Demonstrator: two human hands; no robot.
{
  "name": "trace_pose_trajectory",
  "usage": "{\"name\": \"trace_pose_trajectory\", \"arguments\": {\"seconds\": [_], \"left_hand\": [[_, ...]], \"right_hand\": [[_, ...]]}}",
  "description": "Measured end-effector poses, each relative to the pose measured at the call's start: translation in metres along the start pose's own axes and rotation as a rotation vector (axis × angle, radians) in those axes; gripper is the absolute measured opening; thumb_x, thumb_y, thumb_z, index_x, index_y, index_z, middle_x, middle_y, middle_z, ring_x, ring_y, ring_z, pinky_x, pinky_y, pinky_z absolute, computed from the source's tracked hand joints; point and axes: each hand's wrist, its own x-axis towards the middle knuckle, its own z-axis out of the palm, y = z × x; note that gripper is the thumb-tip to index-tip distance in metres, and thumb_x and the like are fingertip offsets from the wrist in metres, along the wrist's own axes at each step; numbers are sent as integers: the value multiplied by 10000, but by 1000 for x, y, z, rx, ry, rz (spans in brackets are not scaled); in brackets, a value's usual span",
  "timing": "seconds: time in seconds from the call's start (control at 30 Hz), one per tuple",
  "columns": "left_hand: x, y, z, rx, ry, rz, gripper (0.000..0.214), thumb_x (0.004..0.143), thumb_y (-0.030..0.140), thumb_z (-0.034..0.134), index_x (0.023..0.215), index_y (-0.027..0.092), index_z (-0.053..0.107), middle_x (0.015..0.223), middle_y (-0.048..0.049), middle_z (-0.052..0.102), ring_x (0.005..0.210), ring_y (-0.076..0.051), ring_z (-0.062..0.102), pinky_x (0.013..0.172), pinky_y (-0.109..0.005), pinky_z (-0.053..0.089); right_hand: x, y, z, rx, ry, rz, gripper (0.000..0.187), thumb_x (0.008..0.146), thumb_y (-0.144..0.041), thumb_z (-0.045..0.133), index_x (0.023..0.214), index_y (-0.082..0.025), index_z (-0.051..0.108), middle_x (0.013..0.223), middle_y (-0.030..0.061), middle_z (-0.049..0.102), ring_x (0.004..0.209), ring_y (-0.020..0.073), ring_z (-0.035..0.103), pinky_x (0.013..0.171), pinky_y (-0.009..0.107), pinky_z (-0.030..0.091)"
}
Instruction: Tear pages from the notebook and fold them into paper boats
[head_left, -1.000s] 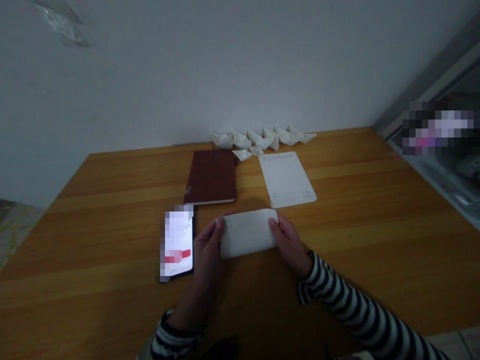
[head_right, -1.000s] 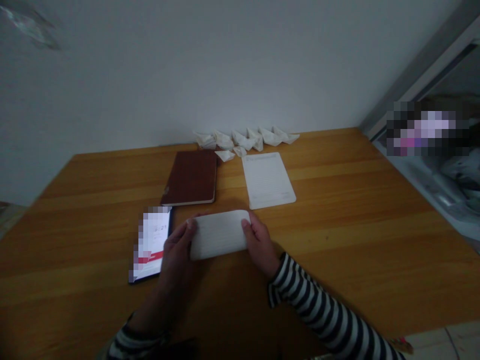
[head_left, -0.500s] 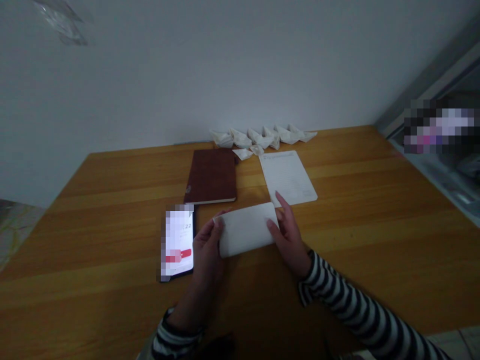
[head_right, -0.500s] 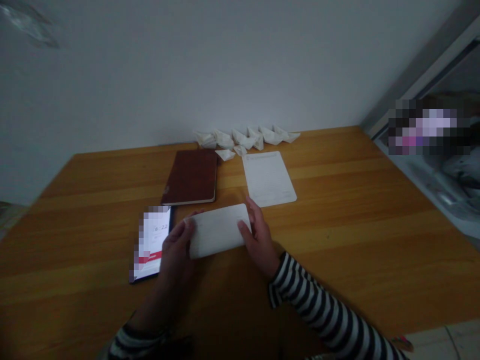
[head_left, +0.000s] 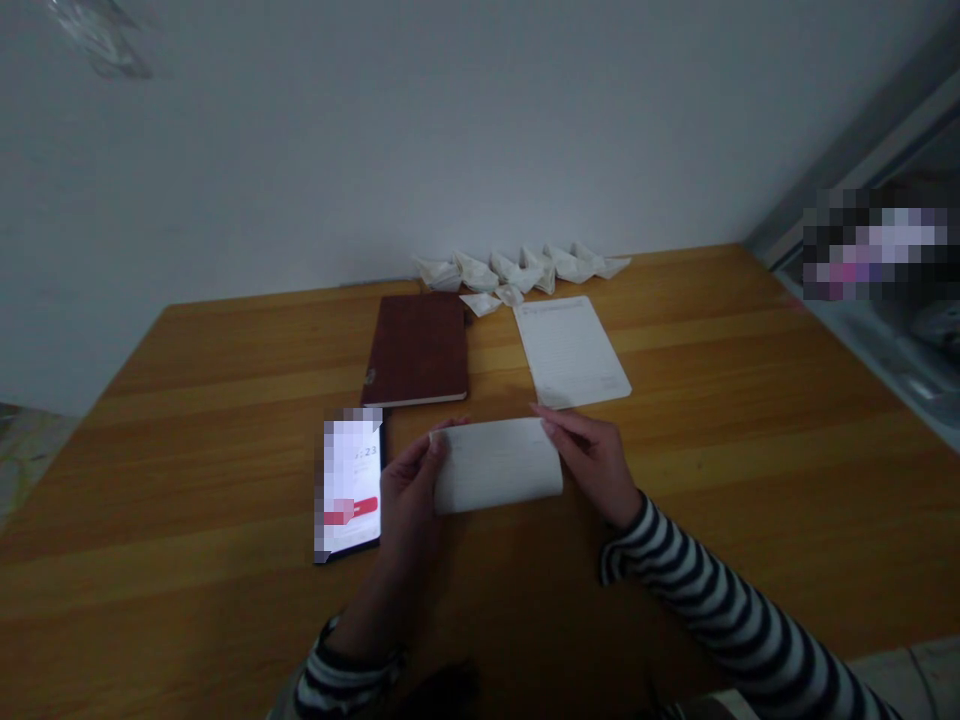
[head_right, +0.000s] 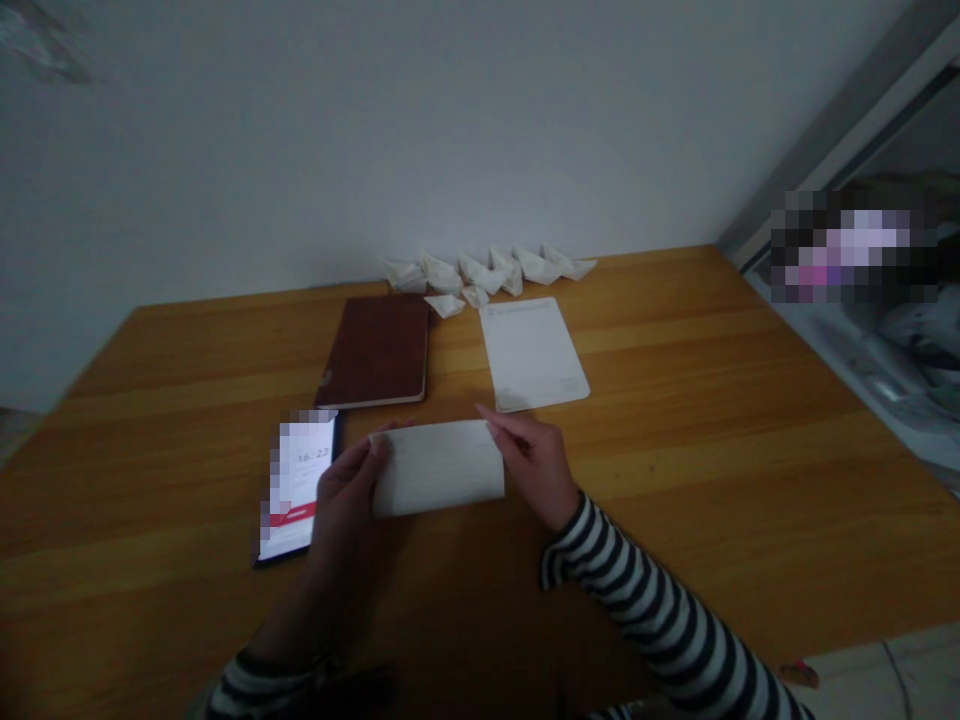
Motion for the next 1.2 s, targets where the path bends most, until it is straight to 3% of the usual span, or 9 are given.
{"name": "trace_pose_trajectory", "arguments": {"seconds": [0.13,0.37,0.47,0.63,0.8,0.93,1.07,1.2], "left_hand": [[0,0,3,-36,16,-23,370,772,448,782,1018,172,788,1135,-112,754,1045,-252,669,877,-319,510],[-1,-7,2,4,39,-58,480,746,508,783,1075,159,767,1025,-100,762,898,-220,669,739,-280,512],[-1,-10,0,71,102,-62,480,733,532,781,1035,159,770,918,-68,753,820,-189,646,682,-251,488],[-1,-9,-1,190,149,-37,437,756,573,727,917,168,763,765,-14,705,678,-147,576,605,-225,441],[-2,-5,-1,274,90,-20,455,785,584,682,919,154,746,713,-12,672,649,-156,551,577,-232,430],[-1,-5,-2,308,68,-30,447,821,577,642,947,160,739,714,-13,679,650,-163,554,573,-234,421],[0,-6,-1,376,8,-22,437,851,563,613,971,160,731,775,-27,703,702,-177,593,607,-242,427],[-3,-8,5,330,-136,-109,513,852,582,601,1109,145,682,907,-77,734,794,-223,650,648,-277,464]], "right_hand": [[2,2,0,-33,-33,-14,317,933,-341,605,1226,-268,700,1139,53,763,992,242,714,895,428,557],[3,8,1,-46,-19,-13,301,923,-323,611,1188,-234,725,1080,57,781,873,200,717,790,349,559],[3,10,3,-48,-23,12,274,895,-341,647,1121,-230,756,1001,58,791,792,186,701,719,319,547],[4,11,6,127,12,122,227,831,-370,708,978,-212,777,875,52,782,742,173,685,678,290,527],[6,9,5,139,-10,173,295,795,-392,723,1002,-186,766,596,-26,637,526,104,511,525,233,392],[6,7,4,108,11,165,287,785,-353,718,1006,-175,765,494,-80,469,471,75,369,486,217,301],[6,8,5,69,65,166,287,782,-353,706,991,-167,771,524,-56,529,484,83,401,488,221,320],[4,12,8,31,141,166,284,792,-348,705,996,-163,772,631,-2,660,536,109,516,528,239,403]]}}
